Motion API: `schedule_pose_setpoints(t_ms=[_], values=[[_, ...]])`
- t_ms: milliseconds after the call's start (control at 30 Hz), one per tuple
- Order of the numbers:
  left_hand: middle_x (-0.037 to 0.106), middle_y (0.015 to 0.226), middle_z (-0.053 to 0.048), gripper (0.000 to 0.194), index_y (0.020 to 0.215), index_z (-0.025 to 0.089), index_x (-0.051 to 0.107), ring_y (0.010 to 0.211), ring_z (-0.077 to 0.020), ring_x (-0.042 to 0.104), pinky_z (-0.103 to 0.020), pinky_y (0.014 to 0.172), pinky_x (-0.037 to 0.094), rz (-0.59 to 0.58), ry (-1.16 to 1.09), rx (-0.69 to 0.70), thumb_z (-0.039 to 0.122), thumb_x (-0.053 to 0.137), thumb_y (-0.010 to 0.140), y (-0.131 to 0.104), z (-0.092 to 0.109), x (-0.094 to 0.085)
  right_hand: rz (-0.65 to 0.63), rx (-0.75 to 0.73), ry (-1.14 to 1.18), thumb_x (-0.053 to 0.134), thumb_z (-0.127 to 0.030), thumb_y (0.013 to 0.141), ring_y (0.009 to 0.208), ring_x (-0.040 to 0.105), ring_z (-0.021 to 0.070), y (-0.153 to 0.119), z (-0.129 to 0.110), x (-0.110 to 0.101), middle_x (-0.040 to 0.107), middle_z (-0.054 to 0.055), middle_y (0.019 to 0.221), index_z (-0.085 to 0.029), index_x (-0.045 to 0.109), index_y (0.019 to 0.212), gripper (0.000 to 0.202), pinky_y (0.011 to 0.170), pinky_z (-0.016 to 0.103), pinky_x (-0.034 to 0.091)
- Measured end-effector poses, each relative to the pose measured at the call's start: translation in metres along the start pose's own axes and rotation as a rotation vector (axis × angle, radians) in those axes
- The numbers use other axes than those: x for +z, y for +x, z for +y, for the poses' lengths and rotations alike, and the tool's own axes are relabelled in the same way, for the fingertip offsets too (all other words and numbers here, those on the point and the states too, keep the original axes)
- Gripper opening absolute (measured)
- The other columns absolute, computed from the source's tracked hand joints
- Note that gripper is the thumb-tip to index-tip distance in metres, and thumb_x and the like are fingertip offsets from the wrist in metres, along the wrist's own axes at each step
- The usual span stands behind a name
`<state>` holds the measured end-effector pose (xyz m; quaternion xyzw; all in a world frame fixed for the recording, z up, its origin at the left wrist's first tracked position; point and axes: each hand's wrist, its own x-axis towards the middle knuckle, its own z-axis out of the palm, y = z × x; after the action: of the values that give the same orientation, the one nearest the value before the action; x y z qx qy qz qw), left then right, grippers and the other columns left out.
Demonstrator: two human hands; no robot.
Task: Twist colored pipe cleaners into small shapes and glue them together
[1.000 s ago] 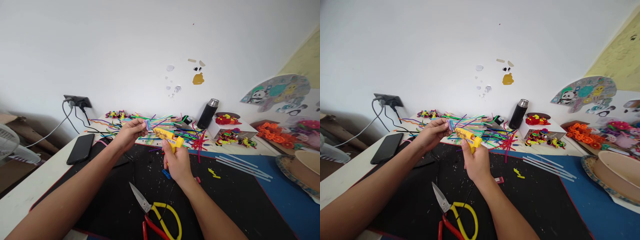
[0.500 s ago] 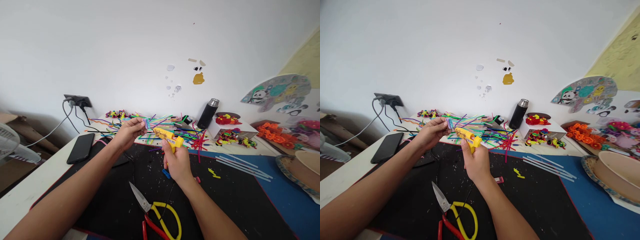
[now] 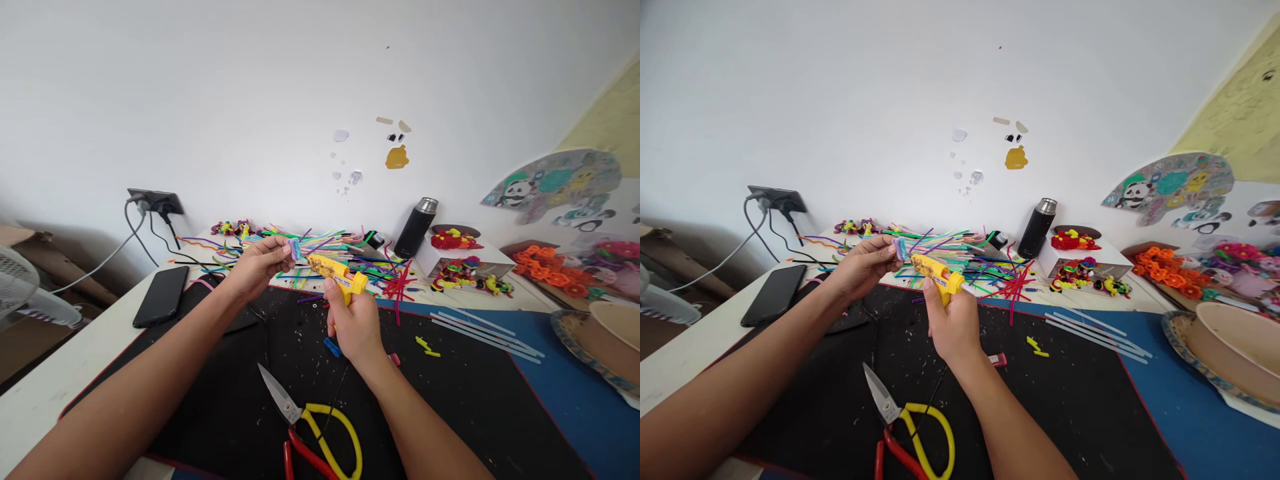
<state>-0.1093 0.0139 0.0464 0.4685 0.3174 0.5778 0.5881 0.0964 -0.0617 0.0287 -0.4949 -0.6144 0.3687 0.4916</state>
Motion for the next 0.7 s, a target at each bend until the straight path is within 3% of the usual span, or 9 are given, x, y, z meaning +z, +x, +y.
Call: schedule_pose_setpoints(t_ms=[700], values=[[0.068, 0.073, -0.002, 0.029, 0.081, 0.015, 0.073, 0.064, -0.0112, 0.061, -0.021, 0.060, 0.048, -0.009, 0.020, 0.004, 0.033, 0.093, 0.068, 0.0007, -0.0011, -0.0013, -0.005, -0.020, -0.108, 0.045, -0.068, 0.098, 0.037, 0.055, 0.0143, 0.0019, 0.0014, -0.0018, 0.051, 0.000, 0.037, -0.021, 0.055, 0.055, 0.065, 0.048, 0.025, 0.044]])
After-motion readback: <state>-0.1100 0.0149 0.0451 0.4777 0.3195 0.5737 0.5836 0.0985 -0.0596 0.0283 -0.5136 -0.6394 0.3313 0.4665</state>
